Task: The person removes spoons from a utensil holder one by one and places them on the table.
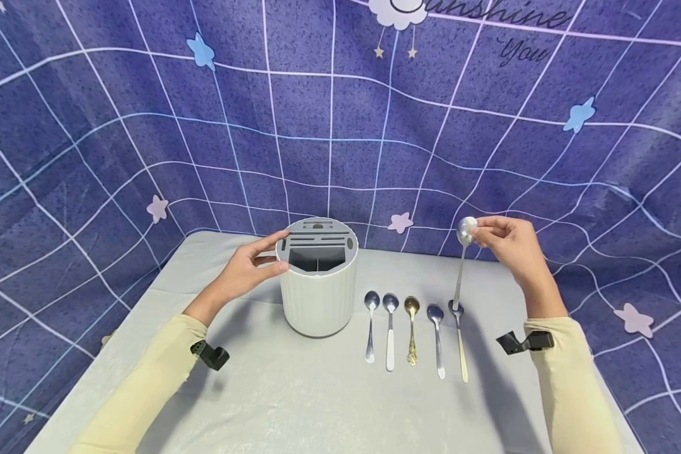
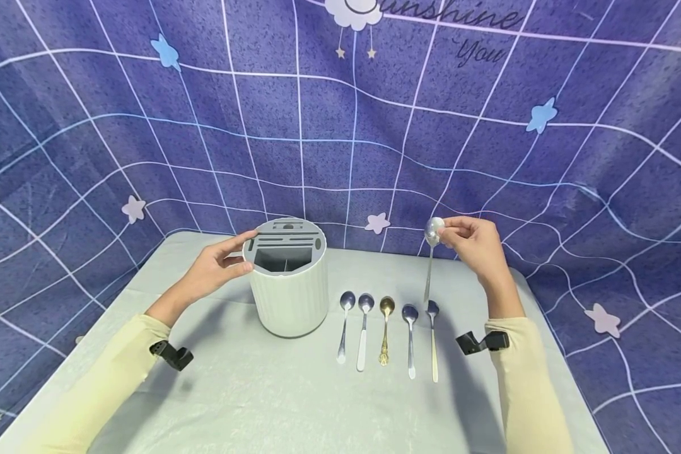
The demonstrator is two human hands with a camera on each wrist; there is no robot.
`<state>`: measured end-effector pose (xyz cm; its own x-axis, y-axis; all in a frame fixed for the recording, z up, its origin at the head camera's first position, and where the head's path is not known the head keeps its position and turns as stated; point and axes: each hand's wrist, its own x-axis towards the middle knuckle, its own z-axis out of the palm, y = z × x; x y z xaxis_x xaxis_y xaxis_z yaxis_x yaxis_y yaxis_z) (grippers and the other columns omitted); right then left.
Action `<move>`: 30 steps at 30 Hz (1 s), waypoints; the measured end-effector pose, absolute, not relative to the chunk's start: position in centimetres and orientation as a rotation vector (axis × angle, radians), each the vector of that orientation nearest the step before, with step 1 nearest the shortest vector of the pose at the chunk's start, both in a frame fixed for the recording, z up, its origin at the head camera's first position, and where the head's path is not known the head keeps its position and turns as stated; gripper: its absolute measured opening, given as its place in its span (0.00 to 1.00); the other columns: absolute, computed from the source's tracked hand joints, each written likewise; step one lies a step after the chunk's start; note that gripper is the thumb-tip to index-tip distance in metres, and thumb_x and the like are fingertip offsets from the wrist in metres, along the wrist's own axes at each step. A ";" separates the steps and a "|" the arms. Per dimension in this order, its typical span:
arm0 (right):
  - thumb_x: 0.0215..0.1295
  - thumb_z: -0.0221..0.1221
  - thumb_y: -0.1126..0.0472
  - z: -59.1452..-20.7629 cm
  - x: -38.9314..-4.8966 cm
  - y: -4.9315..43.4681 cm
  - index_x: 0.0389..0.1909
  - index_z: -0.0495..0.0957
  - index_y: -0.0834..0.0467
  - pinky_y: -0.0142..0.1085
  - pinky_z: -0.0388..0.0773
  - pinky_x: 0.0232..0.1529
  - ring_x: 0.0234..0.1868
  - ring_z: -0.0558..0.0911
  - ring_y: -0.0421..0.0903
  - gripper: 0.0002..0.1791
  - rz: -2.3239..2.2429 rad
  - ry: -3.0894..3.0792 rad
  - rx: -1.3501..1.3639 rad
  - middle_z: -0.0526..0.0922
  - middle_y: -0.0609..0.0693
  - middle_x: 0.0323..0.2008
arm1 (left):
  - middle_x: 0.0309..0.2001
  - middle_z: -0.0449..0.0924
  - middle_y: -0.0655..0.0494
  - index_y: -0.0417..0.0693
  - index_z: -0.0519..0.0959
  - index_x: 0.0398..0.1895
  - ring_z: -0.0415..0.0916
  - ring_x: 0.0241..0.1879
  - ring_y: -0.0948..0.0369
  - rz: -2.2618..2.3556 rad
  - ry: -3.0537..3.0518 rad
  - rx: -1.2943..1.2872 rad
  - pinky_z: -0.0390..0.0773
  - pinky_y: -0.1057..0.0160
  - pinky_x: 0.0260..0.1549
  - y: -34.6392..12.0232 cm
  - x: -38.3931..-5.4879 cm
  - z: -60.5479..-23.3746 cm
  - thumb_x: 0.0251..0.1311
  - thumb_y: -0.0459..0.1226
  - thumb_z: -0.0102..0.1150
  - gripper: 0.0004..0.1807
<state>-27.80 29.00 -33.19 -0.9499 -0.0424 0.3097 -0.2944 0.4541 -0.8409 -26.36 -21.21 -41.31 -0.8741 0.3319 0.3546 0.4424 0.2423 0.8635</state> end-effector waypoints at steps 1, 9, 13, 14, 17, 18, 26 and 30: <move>0.70 0.63 0.63 -33.4 -27.8 29.2 0.52 0.80 0.75 0.21 0.81 0.34 0.30 0.84 0.29 0.19 1.488 -2.477 0.280 0.85 0.29 0.27 | 0.76 0.63 0.47 0.47 0.66 0.77 0.63 0.72 0.47 -1.717 -2.397 -0.750 0.73 0.45 0.68 -21.2 -26.4 -41.3 0.65 0.31 0.67 0.37; 0.71 0.61 0.64 -35.2 -27.8 31.1 0.55 0.76 0.78 0.21 0.81 0.36 0.31 0.83 0.29 0.21 1.517 -2.559 0.251 0.85 0.29 0.30 | 0.76 0.65 0.47 0.46 0.67 0.76 0.66 0.69 0.49 -1.699 -2.392 -0.759 0.76 0.59 0.66 -21.1 -26.4 -41.4 0.64 0.31 0.67 0.37; 0.71 0.61 0.65 -36.3 -27.9 31.9 0.55 0.77 0.78 0.21 0.81 0.36 0.31 0.81 0.29 0.20 1.509 -2.602 0.221 0.84 0.30 0.29 | 0.75 0.65 0.48 0.47 0.67 0.76 0.65 0.69 0.49 -1.698 -2.388 -0.759 0.76 0.57 0.66 -21.1 -26.5 -41.4 0.64 0.31 0.67 0.37; 0.71 0.61 0.64 -36.5 -27.9 32.0 0.55 0.77 0.78 0.22 0.81 0.37 0.31 0.81 0.29 0.20 1.505 -2.620 0.209 0.84 0.31 0.29 | 0.75 0.65 0.48 0.46 0.67 0.76 0.65 0.70 0.49 -1.697 -2.388 -0.758 0.76 0.57 0.66 -21.1 -26.5 -41.4 0.64 0.31 0.67 0.37; 0.72 0.61 0.62 -37.1 -28.0 32.5 0.56 0.77 0.77 0.22 0.80 0.37 0.31 0.81 0.31 0.21 1.486 -2.684 0.175 0.84 0.34 0.29 | 0.75 0.65 0.48 0.46 0.67 0.76 0.65 0.69 0.49 -1.697 -2.387 -0.755 0.76 0.58 0.66 -21.1 -26.5 -41.4 0.64 0.31 0.67 0.37; 0.72 0.61 0.62 -37.3 -28.1 32.7 0.56 0.77 0.77 0.22 0.80 0.37 0.32 0.81 0.32 0.22 1.490 -2.698 0.166 0.84 0.35 0.29 | 0.75 0.65 0.48 0.46 0.67 0.76 0.65 0.69 0.49 -1.696 -2.387 -0.754 0.76 0.58 0.66 -21.1 -26.5 -41.4 0.64 0.31 0.67 0.37; 0.71 0.60 0.65 -39.6 -28.4 33.9 0.55 0.74 0.81 0.22 0.83 0.38 0.32 0.81 0.31 0.21 1.614 -2.726 0.109 0.84 0.36 0.29 | 0.75 0.65 0.48 0.46 0.67 0.76 0.68 0.67 0.55 -1.694 -2.397 -0.745 0.76 0.54 0.66 -21.1 -26.4 -41.3 0.64 0.31 0.67 0.37; 0.71 0.59 0.66 -40.6 -28.4 34.3 0.54 0.73 0.82 0.23 0.83 0.38 0.32 0.81 0.32 0.21 1.652 -2.744 0.093 0.84 0.37 0.29 | 0.76 0.65 0.49 0.47 0.67 0.76 0.69 0.67 0.56 -1.697 -2.396 -0.744 0.76 0.53 0.67 -21.2 -26.5 -41.5 0.64 0.31 0.67 0.37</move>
